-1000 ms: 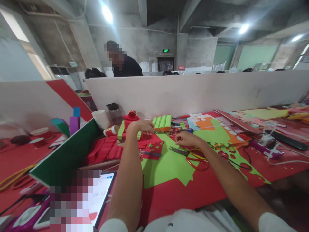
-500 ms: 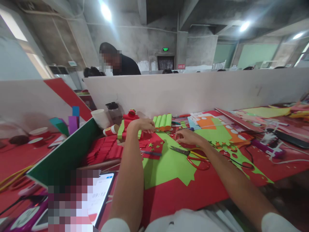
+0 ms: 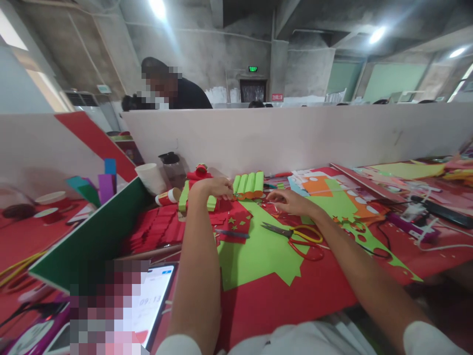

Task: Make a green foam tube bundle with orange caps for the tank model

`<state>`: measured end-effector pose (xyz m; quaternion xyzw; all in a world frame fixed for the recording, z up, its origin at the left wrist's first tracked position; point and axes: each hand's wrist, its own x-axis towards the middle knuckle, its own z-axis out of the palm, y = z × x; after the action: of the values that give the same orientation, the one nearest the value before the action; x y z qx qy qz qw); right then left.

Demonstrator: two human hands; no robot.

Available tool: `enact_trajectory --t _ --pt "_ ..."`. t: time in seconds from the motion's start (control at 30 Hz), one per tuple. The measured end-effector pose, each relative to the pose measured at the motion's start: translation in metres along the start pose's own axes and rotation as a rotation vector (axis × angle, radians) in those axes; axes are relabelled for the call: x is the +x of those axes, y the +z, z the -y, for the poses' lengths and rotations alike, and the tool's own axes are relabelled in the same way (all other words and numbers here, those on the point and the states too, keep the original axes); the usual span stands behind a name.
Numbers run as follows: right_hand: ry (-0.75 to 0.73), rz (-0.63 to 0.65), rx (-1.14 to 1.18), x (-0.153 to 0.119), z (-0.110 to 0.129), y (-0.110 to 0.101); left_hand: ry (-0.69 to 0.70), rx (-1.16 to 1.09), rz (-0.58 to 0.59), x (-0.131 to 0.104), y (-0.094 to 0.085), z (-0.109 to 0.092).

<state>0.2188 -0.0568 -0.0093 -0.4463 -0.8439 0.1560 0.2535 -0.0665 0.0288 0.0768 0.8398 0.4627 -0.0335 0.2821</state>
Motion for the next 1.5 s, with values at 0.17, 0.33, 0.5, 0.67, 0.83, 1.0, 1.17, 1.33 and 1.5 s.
enact_trajectory --t 0.17,0.33,0.5,0.67,0.83,1.0,1.17,1.33,1.5 --pt "-0.062 -0.100 -0.348 0.032 -0.014 0.005 0.017 -0.006 -0.016 0.003 0.001 0.001" --pt "-0.113 -0.085 -0.619 0.073 -0.036 0.023 0.056 0.016 -0.013 0.007 0.002 0.005" --pt "-0.157 -0.069 -0.648 0.091 -0.057 0.038 0.032 0.031 -0.025 0.003 0.002 0.003" --pt "-0.187 -0.122 -0.539 0.097 -0.065 0.035 0.027 0.098 -0.053 0.003 0.003 -0.001" --pt "-0.129 -0.255 -0.492 0.097 -0.051 0.014 0.027 0.229 -0.218 0.010 0.000 0.000" --pt "-0.211 -0.294 -0.443 0.086 -0.014 -0.029 0.073 0.277 -0.384 0.006 -0.006 -0.005" --pt "-0.251 -0.225 -0.409 0.072 0.021 -0.057 0.047 0.281 -0.407 -0.008 -0.010 -0.023" --pt "-0.219 -0.097 -0.445 0.066 0.035 -0.062 -0.035 0.310 -0.347 -0.017 -0.010 -0.035" --pt "-0.201 -0.032 -0.459 0.063 0.040 -0.062 -0.134 0.317 -0.326 -0.024 -0.008 -0.040"
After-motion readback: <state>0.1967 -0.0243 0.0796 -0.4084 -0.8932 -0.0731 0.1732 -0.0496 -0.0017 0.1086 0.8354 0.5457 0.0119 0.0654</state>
